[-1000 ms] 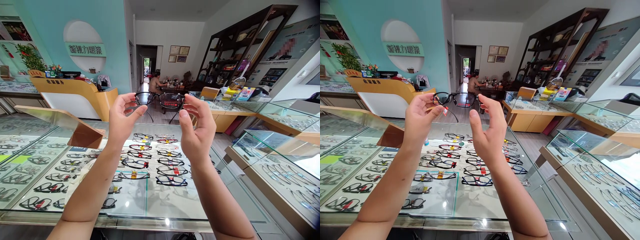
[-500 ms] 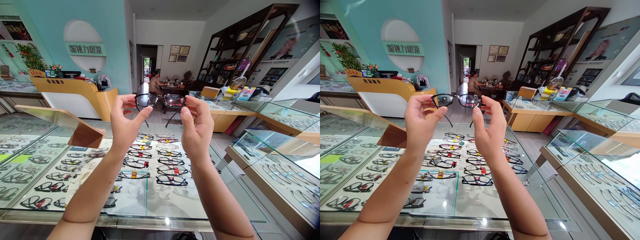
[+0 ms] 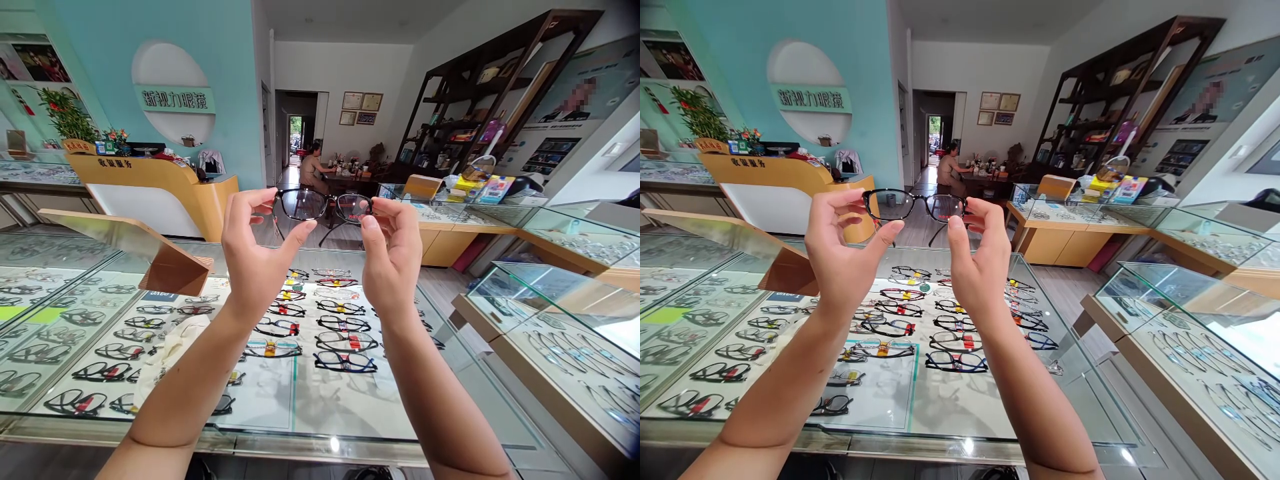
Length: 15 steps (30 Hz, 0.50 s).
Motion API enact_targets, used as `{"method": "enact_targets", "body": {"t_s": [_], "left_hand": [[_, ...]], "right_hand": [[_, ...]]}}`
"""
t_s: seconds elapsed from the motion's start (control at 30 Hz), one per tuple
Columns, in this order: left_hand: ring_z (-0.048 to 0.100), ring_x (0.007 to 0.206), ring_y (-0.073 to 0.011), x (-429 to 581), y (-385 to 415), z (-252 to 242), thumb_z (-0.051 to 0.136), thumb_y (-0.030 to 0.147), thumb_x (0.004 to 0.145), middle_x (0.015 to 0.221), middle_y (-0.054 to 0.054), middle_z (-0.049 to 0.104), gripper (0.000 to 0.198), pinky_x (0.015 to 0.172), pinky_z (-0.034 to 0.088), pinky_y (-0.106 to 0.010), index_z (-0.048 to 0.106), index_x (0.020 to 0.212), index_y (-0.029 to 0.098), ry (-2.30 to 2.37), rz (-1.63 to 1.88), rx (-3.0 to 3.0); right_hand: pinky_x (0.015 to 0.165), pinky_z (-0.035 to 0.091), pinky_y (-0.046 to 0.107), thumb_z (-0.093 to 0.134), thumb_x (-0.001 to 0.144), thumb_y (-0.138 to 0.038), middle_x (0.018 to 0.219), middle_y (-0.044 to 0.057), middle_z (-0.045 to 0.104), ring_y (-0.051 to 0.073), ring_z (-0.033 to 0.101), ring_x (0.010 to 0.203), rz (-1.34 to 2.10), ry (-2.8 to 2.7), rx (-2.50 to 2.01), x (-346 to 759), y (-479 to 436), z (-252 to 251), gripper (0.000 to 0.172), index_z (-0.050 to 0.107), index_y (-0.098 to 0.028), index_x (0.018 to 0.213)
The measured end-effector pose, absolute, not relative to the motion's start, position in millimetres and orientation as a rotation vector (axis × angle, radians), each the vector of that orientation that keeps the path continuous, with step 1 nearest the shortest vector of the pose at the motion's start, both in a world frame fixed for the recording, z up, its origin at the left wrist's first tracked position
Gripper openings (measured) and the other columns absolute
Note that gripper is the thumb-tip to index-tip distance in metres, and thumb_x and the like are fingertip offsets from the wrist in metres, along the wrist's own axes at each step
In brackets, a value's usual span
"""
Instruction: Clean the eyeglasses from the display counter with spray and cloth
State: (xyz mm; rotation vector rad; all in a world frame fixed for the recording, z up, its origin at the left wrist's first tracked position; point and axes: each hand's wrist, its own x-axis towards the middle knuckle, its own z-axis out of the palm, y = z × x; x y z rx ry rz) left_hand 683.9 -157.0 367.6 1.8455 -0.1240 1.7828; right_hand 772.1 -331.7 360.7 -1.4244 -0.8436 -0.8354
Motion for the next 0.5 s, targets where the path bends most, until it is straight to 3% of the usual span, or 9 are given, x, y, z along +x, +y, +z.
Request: {"method": "enact_targets", "body": {"t_s": [0.5], "left_hand": [[0.069,0.132,-0.0289,704,-142,361,0.084,0.064,0.091,0.141,-0.010,0.066,0.065,0.109,0.060,-0.045,0.059,0.142,0.032,-0.259,1.546,1.719]], "right_hand": [[0.109,0.059,0.061,0.060,0.104,-0.045,0.150,0.011,0.065,0.035,0.065,0.137,-0.920,-0.902,-1.357,767,-329,359,0.047,0.060,-0.036,0.150]]}}
